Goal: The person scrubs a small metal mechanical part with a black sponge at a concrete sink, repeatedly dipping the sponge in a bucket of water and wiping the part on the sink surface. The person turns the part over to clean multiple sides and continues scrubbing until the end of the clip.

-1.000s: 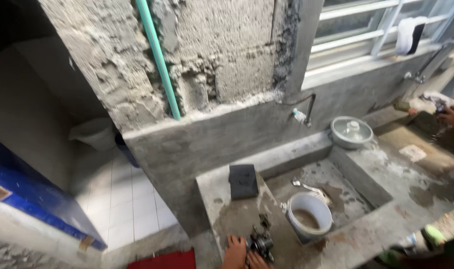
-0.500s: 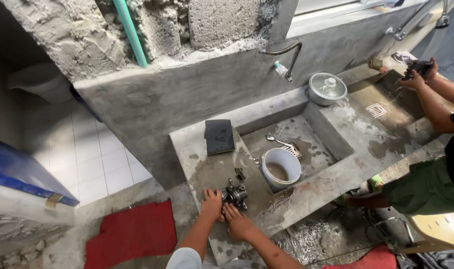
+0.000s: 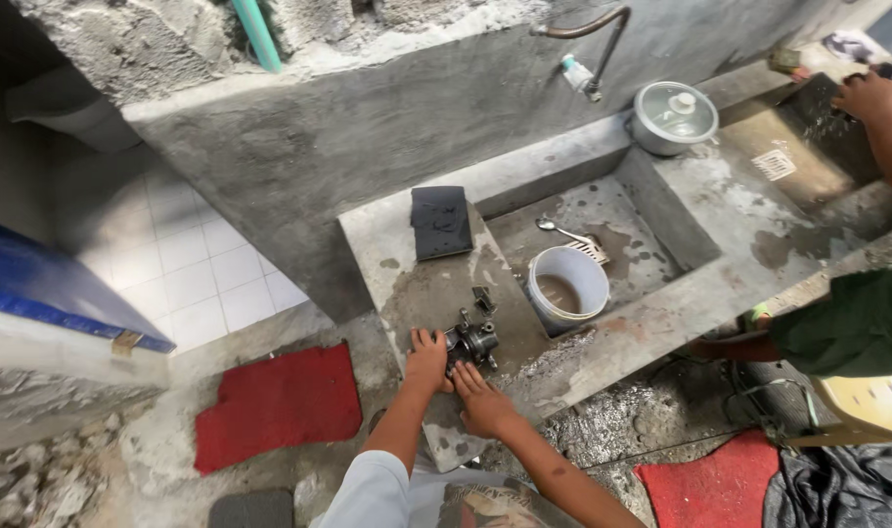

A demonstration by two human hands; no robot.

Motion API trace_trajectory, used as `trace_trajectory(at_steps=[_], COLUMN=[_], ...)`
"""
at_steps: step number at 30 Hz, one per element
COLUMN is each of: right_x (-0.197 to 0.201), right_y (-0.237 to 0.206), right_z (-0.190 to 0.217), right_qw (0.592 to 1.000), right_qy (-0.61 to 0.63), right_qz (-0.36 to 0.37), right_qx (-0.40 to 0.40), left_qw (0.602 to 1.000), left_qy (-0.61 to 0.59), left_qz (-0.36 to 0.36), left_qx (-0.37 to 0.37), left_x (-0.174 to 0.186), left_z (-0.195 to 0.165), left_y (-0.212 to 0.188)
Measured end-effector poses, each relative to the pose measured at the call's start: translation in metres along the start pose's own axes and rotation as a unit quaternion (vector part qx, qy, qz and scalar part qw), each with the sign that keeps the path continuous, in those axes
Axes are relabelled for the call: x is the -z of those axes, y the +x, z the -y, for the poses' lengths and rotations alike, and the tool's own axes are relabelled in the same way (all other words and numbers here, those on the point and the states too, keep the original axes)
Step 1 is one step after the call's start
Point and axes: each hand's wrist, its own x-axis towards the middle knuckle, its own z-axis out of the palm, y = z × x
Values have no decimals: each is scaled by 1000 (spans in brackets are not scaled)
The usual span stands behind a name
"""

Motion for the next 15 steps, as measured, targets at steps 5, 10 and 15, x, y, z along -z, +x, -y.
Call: trace_trajectory(at_steps=[5,10,15], right_x=[10,17,17], right_y=[16,30,17], right_z=[-12,-22,-28], right_qw=[999,1000,1000], right_qy=[23,13,23], right_qz=[-15,-8,-3], right_qx=[-17,-8,11], left_qw=[996,997,997], left_qy=[15,20,-7], left_qz=[-86,-75,-67], left_qx=[-35,-23,-33], left_x=[-4,-6,-20], left_z=[-3,-4,-13], left_y=[27,47,43])
